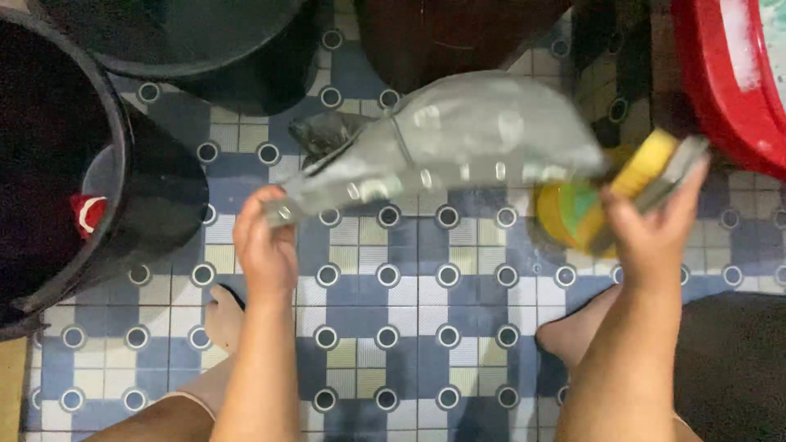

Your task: Washing and scrubbing clothes by hand on a bathroom floor using soap and a brush.

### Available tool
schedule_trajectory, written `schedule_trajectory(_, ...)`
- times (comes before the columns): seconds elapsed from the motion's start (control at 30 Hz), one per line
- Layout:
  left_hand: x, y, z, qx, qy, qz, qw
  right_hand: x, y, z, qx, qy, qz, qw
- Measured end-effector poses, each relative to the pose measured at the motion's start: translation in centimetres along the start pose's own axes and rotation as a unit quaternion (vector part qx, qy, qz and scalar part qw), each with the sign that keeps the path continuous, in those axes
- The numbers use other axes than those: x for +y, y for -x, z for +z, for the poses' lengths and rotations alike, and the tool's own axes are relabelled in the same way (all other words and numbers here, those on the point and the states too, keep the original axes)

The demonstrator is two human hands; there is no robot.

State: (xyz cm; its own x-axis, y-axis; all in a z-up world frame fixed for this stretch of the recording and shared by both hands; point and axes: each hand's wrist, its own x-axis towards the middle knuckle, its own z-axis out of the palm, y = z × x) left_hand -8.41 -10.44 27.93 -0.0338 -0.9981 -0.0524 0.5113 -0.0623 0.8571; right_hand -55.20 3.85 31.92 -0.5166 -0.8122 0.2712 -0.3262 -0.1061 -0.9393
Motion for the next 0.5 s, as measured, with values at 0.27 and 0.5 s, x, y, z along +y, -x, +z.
schedule_trajectory(0.27,-14.0,10.8,-8.7,-0.051,-0.546,-0.204,0.811,15.5,13.7,0.6,-0.387,0.439,0.451,0.674)
schedule_trajectory(0.5,-21.7,17.9,-19.3,0.069,-0.322,-0.251,0.91,13.3,22.1,25.3,-0.298,0.108,0.206,0.926)
